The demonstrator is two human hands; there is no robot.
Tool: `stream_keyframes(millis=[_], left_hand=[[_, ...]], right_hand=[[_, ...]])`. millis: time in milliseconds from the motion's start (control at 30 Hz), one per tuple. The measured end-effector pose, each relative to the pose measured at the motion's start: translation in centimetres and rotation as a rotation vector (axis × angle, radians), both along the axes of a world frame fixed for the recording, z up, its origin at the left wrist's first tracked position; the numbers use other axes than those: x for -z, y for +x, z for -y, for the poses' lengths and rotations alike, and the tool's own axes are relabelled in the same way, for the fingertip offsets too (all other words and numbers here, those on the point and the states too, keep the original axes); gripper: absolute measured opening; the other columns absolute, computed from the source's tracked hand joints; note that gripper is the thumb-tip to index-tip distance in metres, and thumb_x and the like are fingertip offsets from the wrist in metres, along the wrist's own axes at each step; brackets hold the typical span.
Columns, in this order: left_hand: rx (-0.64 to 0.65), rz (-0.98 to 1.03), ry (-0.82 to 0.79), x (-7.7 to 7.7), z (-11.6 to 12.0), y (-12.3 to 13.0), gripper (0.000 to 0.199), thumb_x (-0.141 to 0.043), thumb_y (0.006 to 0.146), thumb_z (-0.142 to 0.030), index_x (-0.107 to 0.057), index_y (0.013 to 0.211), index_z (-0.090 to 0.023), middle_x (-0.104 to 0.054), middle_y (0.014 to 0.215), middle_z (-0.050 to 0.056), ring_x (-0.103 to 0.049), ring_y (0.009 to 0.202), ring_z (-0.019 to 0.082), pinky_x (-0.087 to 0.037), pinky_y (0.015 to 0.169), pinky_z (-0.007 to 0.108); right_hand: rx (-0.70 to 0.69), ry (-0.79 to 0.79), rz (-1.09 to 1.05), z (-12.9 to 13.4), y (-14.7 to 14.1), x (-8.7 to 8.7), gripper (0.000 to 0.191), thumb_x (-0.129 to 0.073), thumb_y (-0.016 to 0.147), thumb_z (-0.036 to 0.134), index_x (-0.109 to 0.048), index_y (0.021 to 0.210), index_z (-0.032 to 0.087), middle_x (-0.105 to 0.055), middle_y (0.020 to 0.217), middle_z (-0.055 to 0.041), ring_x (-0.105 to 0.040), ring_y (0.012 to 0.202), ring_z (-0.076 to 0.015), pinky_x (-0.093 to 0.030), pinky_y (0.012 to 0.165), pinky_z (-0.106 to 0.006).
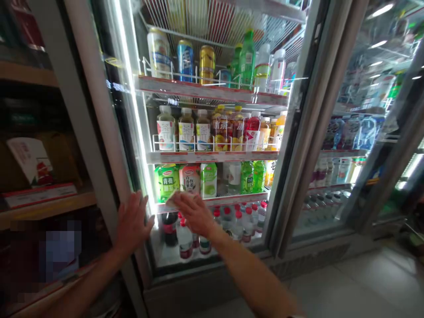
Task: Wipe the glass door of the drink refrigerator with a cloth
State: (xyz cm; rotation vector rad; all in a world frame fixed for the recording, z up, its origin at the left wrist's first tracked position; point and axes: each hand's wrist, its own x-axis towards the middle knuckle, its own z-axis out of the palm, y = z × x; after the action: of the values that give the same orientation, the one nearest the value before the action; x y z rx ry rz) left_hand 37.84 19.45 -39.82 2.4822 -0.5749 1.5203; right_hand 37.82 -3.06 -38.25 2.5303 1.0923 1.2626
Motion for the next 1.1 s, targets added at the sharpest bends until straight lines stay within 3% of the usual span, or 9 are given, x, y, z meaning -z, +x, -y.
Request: stream_keyframes(millis=[133,267,333,467,533,700,900,1033,1100], left_hand=[[-0.035,0.029,-0.002,-0.5,-0.6,0.0,0.067,-0.045,0.086,-0.028,-0.017,0.145,-0.016,-0.024,0.15,0.018,-0.017,0.141,0.028,-0.016,0.112,0.054],[-0.042,0.032,0.002,-0.5,-1.0,-0.2,0.066,-0.044,0.087,-0.027,-0.015,0.146,-0.016,-0.025,0.15,0.018,-0.017,0.141,0.027,-0.017,0.112,0.054],[-0.029,0.03,0.004,-0.3,-1.2,-0.3,0.067,-0.045,0.087,-0.027,-0.014,0.146,-0.017,-0.024,0.15,0.017,-0.017,0.141,0.027,-0.016,0.113,0.053],[-0.02,0.006,-0.025,-0.7,-1.0,-0.1,0.07,-0.046,0.086,-0.028,-0.011,0.147,-0.02,-0.019,0.152,0.015,-0.017,0.141,0.028,-0.015,0.113,0.053],[-0.011,0.014,-0.04,-1.2,-0.5,0.0,0.072,-0.047,0.086,-0.029,-0.009,0.147,-0.022,-0.018,0.153,0.014,-0.016,0.141,0.028,-0.015,0.113,0.053],[0.038,0.045,-0.033,-2.8,1.2,0.3,0.073,-0.046,0.087,-0.029,-0.005,0.147,-0.024,-0.015,0.154,0.013,-0.014,0.142,0.027,-0.014,0.113,0.051],[0.066,0.095,-0.03,-5.1,3.1,1.0,0.071,-0.046,0.088,-0.031,-0.006,0.147,-0.023,-0.015,0.154,0.013,-0.01,0.142,0.026,-0.012,0.114,0.05],[0.078,0.115,-0.025,-6.0,4.3,1.5,0.07,-0.046,0.087,-0.028,-0.009,0.147,-0.021,-0.017,0.153,0.014,-0.01,0.142,0.025,-0.012,0.114,0.049],[0.091,0.116,-0.017,-6.1,4.7,1.6,0.071,-0.047,0.086,-0.027,-0.009,0.147,-0.022,-0.016,0.153,0.013,-0.01,0.142,0.025,-0.012,0.114,0.049]], right_hand=[[0.13,0.243,0.07,-2.0,1.0,-2.3,0.061,-0.044,0.083,0.02,-0.031,0.144,0.019,-0.031,0.15,-0.0039,-0.005,0.144,-0.0247,0.0,0.116,-0.052],[-0.054,-0.069,0.002,-2.8,0.8,0.1,0.064,-0.045,0.08,0.016,-0.032,0.143,0.019,-0.032,0.15,-0.0006,-0.01,0.143,-0.0174,-0.007,0.118,-0.044],[-0.093,-0.137,-0.001,-2.4,0.7,0.5,0.06,-0.044,0.082,0.016,-0.035,0.141,0.021,-0.033,0.149,0.0004,-0.012,0.143,-0.015,-0.008,0.118,-0.042],[0.091,0.173,0.083,-1.4,1.2,-2.7,0.056,-0.045,0.084,0.02,-0.039,0.139,0.022,-0.033,0.149,-0.0021,-0.01,0.143,-0.0221,0.003,0.116,-0.05],[0.147,0.24,0.115,-1.2,1.3,-3.5,0.057,-0.045,0.083,0.022,-0.038,0.14,0.02,-0.03,0.151,-0.0031,-0.006,0.144,-0.0247,0.006,0.115,-0.051],[0.027,-0.075,0.154,1.4,0.8,-2.3,0.053,-0.041,0.085,0.021,-0.041,0.138,0.025,-0.033,0.149,0.0057,-0.002,0.144,-0.0159,0.01,0.116,-0.042],[0.286,0.397,0.218,5.5,1.4,-5.9,0.059,-0.041,0.084,0.019,-0.033,0.142,0.024,-0.031,0.15,-0.0023,-0.009,0.143,-0.0246,-0.008,0.115,-0.052],[0.143,0.114,0.148,7.2,0.6,-3.9,0.062,-0.043,0.083,0.016,-0.032,0.143,0.025,-0.037,0.147,0.0,-0.013,0.143,-0.021,-0.006,0.116,-0.047],[0.132,0.062,0.158,8.6,0.6,-3.5,0.059,-0.041,0.084,0.016,-0.035,0.141,0.028,-0.041,0.145,0.0012,-0.018,0.142,-0.0191,-0.005,0.117,-0.046]])
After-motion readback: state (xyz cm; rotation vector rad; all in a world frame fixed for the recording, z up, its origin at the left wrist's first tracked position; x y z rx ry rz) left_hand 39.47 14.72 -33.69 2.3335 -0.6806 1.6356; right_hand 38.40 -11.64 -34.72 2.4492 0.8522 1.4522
